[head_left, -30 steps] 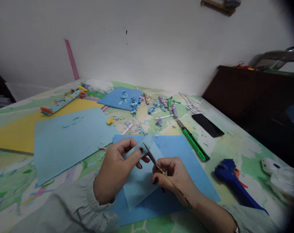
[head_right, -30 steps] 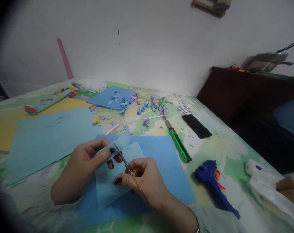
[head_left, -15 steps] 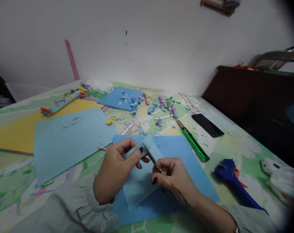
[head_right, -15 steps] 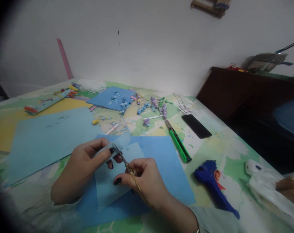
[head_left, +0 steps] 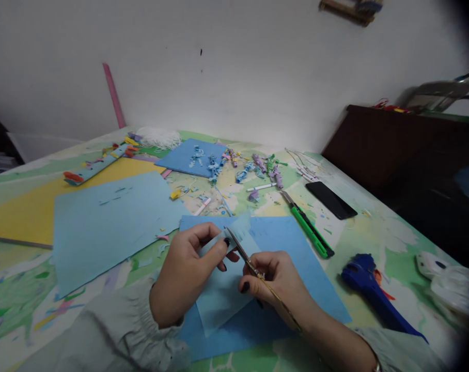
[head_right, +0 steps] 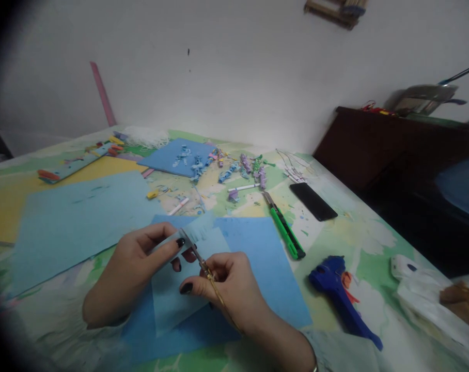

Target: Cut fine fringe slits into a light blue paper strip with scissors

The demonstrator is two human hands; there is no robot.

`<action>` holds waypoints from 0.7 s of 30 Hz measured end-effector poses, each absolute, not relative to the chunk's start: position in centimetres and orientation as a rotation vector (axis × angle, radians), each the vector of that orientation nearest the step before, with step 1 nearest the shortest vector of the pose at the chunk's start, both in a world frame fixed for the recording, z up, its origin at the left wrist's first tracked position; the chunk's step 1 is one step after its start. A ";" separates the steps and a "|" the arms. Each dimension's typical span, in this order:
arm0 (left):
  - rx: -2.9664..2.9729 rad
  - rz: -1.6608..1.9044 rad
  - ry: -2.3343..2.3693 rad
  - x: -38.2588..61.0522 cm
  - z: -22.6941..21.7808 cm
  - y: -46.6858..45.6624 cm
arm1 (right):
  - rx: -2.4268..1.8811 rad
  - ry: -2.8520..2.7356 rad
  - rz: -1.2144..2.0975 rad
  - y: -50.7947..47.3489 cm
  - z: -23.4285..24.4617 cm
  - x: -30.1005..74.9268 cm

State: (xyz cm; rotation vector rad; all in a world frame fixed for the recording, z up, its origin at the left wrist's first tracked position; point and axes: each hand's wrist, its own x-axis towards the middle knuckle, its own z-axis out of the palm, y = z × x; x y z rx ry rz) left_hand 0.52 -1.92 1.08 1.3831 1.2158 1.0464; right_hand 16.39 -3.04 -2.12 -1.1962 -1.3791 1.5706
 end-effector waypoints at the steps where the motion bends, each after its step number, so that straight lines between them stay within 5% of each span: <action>1: 1.392 1.033 1.210 0.5 1.0 -2.0 | -1.198 -1.373 1.571 -3.0 -2.1 16.4; 21: 1.392 1.037 1.217 0.7 0.8 -1.6 | -1.196 -1.344 1.556 -3.0 -2.5 16.2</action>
